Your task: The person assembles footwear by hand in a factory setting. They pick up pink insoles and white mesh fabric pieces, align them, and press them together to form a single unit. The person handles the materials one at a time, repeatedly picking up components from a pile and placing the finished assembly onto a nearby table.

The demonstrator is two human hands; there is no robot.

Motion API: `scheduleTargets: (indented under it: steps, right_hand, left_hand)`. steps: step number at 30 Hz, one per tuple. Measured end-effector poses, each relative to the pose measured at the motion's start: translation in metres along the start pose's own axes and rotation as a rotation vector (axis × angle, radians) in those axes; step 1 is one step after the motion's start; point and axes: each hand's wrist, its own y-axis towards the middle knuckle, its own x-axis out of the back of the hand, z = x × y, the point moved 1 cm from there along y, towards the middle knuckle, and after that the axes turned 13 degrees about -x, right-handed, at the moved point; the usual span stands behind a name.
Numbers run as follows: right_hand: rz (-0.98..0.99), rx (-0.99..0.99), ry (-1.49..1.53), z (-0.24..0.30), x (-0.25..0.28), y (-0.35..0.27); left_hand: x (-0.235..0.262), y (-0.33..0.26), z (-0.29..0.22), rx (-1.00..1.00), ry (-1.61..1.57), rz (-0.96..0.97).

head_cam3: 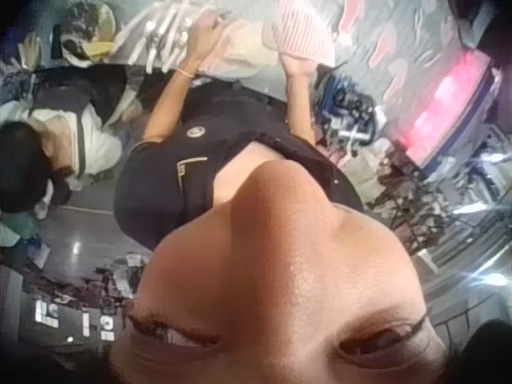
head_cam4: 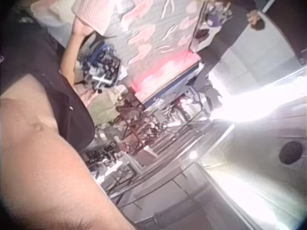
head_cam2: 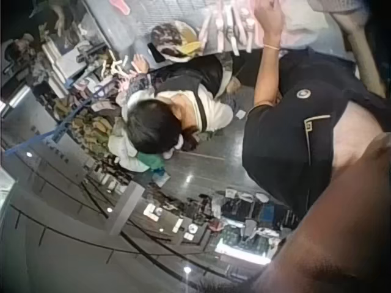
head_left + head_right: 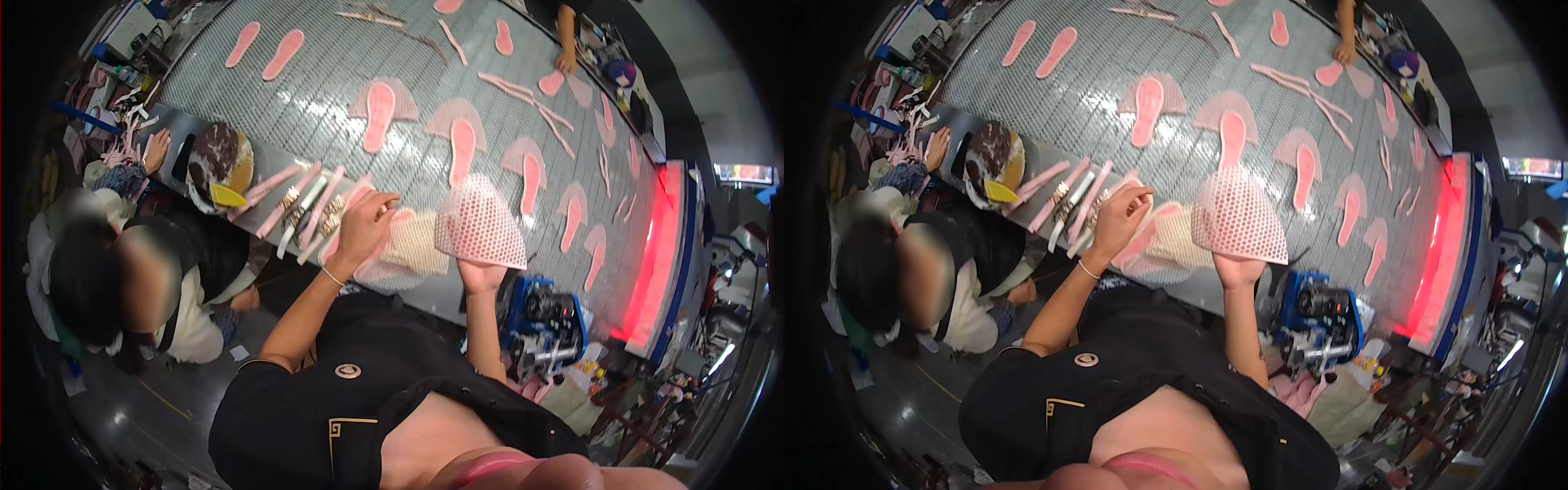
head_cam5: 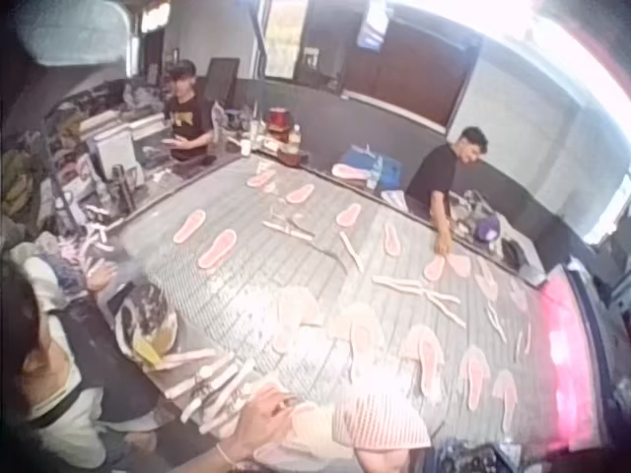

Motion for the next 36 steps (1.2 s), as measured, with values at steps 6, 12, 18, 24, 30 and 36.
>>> scheduleTargets:
  steps: [6, 12, 18, 24, 30, 36]
  right_hand:
    - [-0.031, -0.054, 0.04, -0.031, -0.029, 0.09]
    - [-0.155, -0.089, 0.057, -0.052, -0.037, 0.173]
    - [-0.191, -0.205, 0.022, -0.076, -0.042, 0.286]
    - [-0.025, -0.378, 0.07, -0.128, -0.065, 0.436]
    - [-0.174, -0.304, 0.222, -0.2, -0.008, 0.549]
    - [-0.312, -0.545, -0.4, -0.188, 0.054, 0.433]
  left_hand:
    - [0.06, 0.089, 0.174, 0.198, 0.201, -0.075]
    - [0.141, 0.232, 0.325, 0.184, 0.728, -0.179]
    - [0.18, 0.31, 0.416, 0.31, 1.09, -0.24]
    - [0.195, 0.301, 0.434, 0.376, 1.048, -0.131]
    - [0.189, 0.252, 0.366, 0.617, 0.787, -0.471]
    - [0.123, 0.22, 0.284, 0.493, 0.575, -0.458]
